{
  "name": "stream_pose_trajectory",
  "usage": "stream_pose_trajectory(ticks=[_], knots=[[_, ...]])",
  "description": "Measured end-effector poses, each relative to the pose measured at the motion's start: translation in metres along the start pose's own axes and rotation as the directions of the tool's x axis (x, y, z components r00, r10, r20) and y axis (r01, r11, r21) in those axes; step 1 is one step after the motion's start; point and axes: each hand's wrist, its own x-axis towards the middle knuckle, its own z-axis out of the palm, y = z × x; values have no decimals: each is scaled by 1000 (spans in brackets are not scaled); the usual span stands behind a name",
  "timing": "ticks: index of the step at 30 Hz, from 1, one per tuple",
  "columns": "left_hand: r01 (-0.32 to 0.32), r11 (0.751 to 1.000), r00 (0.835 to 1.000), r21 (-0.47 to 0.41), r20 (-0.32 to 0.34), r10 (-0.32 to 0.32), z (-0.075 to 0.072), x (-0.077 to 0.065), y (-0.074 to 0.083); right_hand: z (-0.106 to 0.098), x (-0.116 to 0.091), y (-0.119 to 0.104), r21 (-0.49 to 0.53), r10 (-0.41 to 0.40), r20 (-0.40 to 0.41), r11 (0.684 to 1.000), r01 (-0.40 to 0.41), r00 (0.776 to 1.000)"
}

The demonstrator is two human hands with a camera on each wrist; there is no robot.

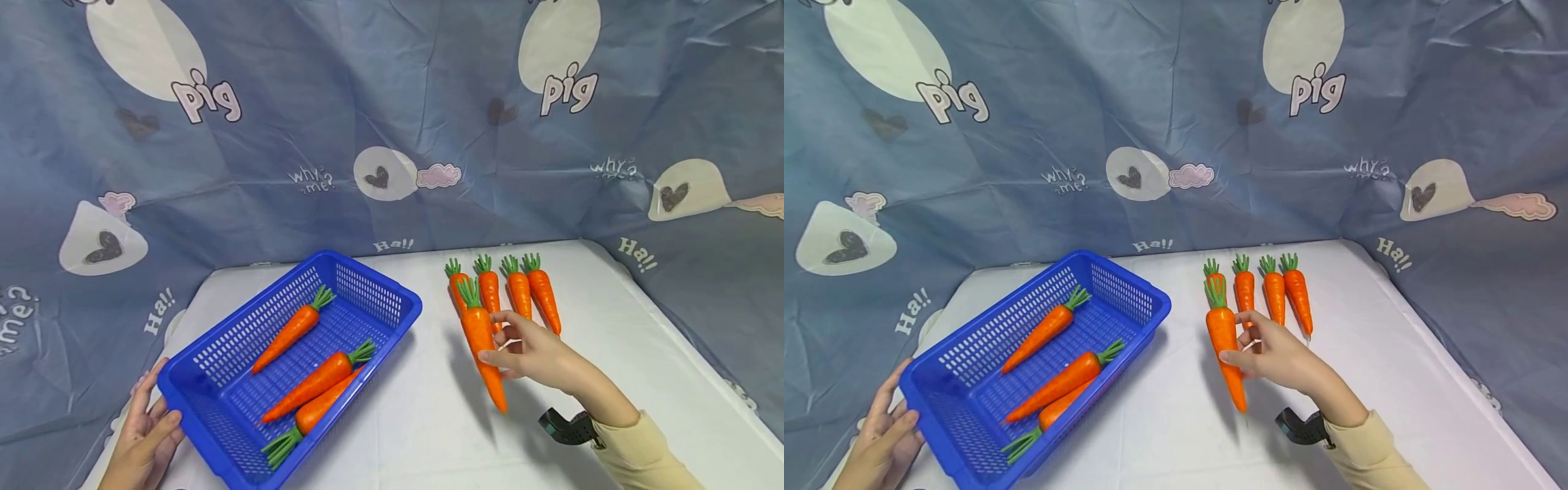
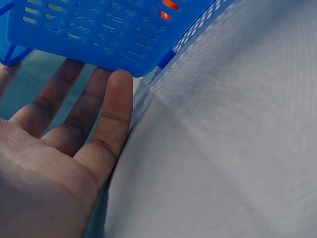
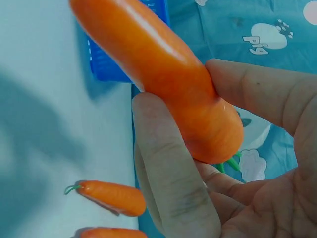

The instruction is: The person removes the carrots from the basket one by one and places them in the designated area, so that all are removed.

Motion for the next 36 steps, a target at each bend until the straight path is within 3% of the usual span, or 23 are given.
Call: stream_pose_trajectory(ticks=[18, 30, 36], knots=[[23, 1000, 1000, 11, -10, -22, 1, 1, 3, -5, -20, 33, 67, 68, 58, 995, -72, 996], [-6, 1000, 1000, -7, 9, 6, -2, -2, 4, 1, -18, 50, 50, 98, 109, 993, -104, 989], [50, 998, 998, 22, -28, -50, -1, 0, 3, 2, -17, 59, 47, 121, 124, 991, -127, 985]])
